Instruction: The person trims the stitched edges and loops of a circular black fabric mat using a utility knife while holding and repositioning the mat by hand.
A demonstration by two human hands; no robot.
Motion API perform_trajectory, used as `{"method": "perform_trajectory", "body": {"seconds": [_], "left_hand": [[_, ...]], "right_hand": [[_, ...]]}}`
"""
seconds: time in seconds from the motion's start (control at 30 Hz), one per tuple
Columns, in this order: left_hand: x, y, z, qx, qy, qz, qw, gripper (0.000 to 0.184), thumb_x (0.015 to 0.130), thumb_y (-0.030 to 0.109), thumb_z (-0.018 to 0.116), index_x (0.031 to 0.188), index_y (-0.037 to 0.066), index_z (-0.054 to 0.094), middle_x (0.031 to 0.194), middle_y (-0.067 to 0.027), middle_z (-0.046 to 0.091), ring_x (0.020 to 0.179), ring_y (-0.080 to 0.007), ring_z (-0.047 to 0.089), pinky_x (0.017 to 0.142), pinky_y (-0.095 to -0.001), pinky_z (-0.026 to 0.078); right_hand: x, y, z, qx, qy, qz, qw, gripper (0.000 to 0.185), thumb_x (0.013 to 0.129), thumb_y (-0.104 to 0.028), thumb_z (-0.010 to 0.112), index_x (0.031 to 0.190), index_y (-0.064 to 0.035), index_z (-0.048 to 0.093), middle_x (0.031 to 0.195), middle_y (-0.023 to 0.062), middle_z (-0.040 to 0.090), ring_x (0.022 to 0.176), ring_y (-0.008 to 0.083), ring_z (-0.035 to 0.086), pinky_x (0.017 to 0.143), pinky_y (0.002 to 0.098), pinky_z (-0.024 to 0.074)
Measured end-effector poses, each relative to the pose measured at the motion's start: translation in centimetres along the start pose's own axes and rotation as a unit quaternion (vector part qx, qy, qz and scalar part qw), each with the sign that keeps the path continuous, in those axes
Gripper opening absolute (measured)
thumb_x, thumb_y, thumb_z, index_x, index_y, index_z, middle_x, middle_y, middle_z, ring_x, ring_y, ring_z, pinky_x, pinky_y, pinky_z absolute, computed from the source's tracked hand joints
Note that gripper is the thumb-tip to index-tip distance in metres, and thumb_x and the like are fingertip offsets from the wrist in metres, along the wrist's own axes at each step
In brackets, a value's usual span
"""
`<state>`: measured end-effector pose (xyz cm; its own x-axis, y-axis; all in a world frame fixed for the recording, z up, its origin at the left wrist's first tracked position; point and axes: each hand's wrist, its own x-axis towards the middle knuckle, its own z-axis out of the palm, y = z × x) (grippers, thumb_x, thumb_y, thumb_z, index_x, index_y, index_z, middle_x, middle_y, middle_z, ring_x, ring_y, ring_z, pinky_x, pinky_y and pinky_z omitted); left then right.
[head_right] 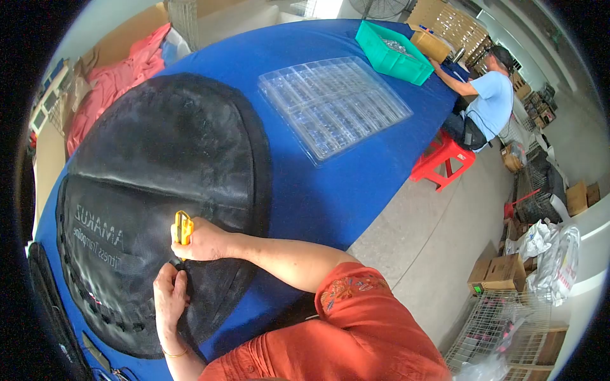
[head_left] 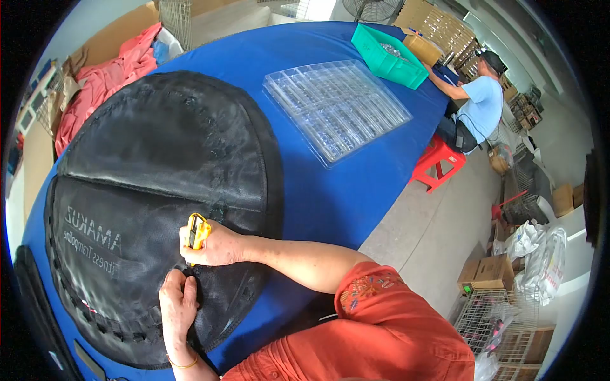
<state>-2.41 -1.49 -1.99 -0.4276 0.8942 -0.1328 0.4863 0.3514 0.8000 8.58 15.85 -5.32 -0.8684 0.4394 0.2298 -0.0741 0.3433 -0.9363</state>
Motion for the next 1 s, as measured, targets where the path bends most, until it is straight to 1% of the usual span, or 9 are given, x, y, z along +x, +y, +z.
{"method": "perform_trajectory", "body": {"seconds": [0.07, 0.17, 0.27, 0.33, 0.47, 0.53, 0.67, 0.77, 1.0], "left_hand": [[0.0, 0.0, 0.1, -0.009, -0.006, -0.019, 1.000, 0.024, 0.096, 0.007, 0.062, 0.077, -0.002, 0.050, 0.070, -0.0161, 0.055, 0.054, -0.0270, 0.057, 0.053, -0.0405, 0.045], [0.1, -0.5, 0.4, -0.001, 0.019, 0.028, 0.999, 0.025, 0.097, 0.008, 0.062, 0.077, -0.002, 0.050, 0.068, -0.0147, 0.054, 0.050, -0.0225, 0.055, 0.048, -0.0375, 0.044], [0.0, -0.3, 0.5, -0.019, 0.017, 0.001, 1.000, 0.025, 0.098, 0.008, 0.062, 0.078, -0.001, 0.050, 0.066, -0.0135, 0.054, 0.048, -0.0204, 0.054, 0.047, -0.0363, 0.044], [0.1, -0.9, 0.7, -0.014, 0.023, 0.032, 0.999, 0.023, 0.100, 0.010, 0.061, 0.081, 0.002, 0.050, 0.062, -0.0034, 0.052, 0.046, -0.0106, 0.052, 0.041, -0.0284, 0.043], [0.1, -0.6, 1.2, -0.032, 0.038, 0.026, 0.998, 0.025, 0.100, 0.011, 0.061, 0.081, 0.003, 0.048, 0.062, -0.0035, 0.052, 0.046, -0.0105, 0.052, 0.041, -0.0281, 0.043], [0.0, 0.0, 1.2, -0.042, 0.055, 0.014, 0.997, 0.026, 0.099, 0.009, 0.063, 0.080, 0.000, 0.048, 0.066, -0.0102, 0.053, 0.047, -0.0148, 0.053, 0.043, -0.0318, 0.043], [0.1, -0.4, 1.4, -0.037, 0.058, 0.000, 0.998, 0.026, 0.099, 0.009, 0.063, 0.080, 0.001, 0.048, 0.066, -0.0096, 0.053, 0.047, -0.0138, 0.052, 0.043, -0.0317, 0.043], [0.0, -0.3, 1.6, -0.050, 0.072, -0.005, 0.996, 0.027, 0.100, 0.010, 0.063, 0.080, 0.001, 0.047, 0.065, -0.0091, 0.052, 0.046, -0.0136, 0.052, 0.043, -0.0312, 0.042], [0.5, -1.5, 2.2, -0.021, 0.138, 0.053, 0.989, 0.027, 0.102, 0.014, 0.063, 0.082, 0.002, 0.048, 0.065, -0.0068, 0.050, 0.051, -0.0124, 0.050, 0.046, -0.0300, 0.042]], "right_hand": [[0.0, 0.1, 0.0, 0.001, 0.006, -0.013, 1.000, 0.015, 0.092, -0.013, 0.066, 0.083, -0.0062, 0.057, 0.066, 0.0058, 0.064, 0.061, 0.0189, 0.065, 0.058, 0.0361, 0.0494], [0.1, 0.1, -0.2, -0.008, 0.006, -0.008, 1.000, 0.015, 0.092, -0.014, 0.066, 0.083, -0.0062, 0.057, 0.066, 0.0057, 0.064, 0.062, 0.0190, 0.065, 0.059, 0.0357, 0.0499], [0.1, 0.1, -0.3, -0.006, 0.008, -0.007, 1.000, 0.015, 0.092, -0.014, 0.066, 0.083, -0.0062, 0.057, 0.067, 0.0059, 0.065, 0.062, 0.0193, 0.066, 0.059, 0.0358, 0.0503], [0.1, -0.1, -0.5, -0.028, 0.012, -0.019, 0.999, 0.015, 0.092, -0.015, 0.065, 0.084, -0.0064, 0.057, 0.067, 0.0062, 0.065, 0.062, 0.0197, 0.066, 0.059, 0.0361, 0.0503], [0.1, -0.2, -0.6, -0.036, 0.010, 0.014, 0.999, 0.014, 0.093, -0.015, 0.064, 0.084, -0.0061, 0.058, 0.068, 0.0062, 0.065, 0.064, 0.0202, 0.067, 0.060, 0.0360, 0.0513], [0.2, 0.4, -0.3, -0.022, 0.043, 0.002, 0.999, 0.014, 0.094, -0.015, 0.063, 0.085, -0.0054, 0.058, 0.070, 0.0063, 0.067, 0.067, 0.0204, 0.069, 0.062, 0.0354, 0.0528], [0.3, 0.0, -0.2, -0.022, 0.067, -0.023, 0.997, 0.014, 0.095, -0.015, 0.063, 0.086, -0.0045, 0.059, 0.072, 0.0062, 0.068, 0.070, 0.0190, 0.071, 0.065, 0.0342, 0.0542], [0.0, -0.8, -0.3, 0.016, 0.075, 0.021, 0.997, 0.013, 0.095, -0.014, 0.063, 0.088, -0.0041, 0.059, 0.074, 0.0061, 0.070, 0.072, 0.0177, 0.072, 0.066, 0.0336, 0.0548], [-0.2, -0.2, 0.0, 0.007, 0.092, -0.007, 0.996, 0.012, 0.094, -0.013, 0.065, 0.087, -0.0042, 0.059, 0.075, 0.0057, 0.069, 0.071, 0.0186, 0.071, 0.067, 0.0337, 0.0547]]}}
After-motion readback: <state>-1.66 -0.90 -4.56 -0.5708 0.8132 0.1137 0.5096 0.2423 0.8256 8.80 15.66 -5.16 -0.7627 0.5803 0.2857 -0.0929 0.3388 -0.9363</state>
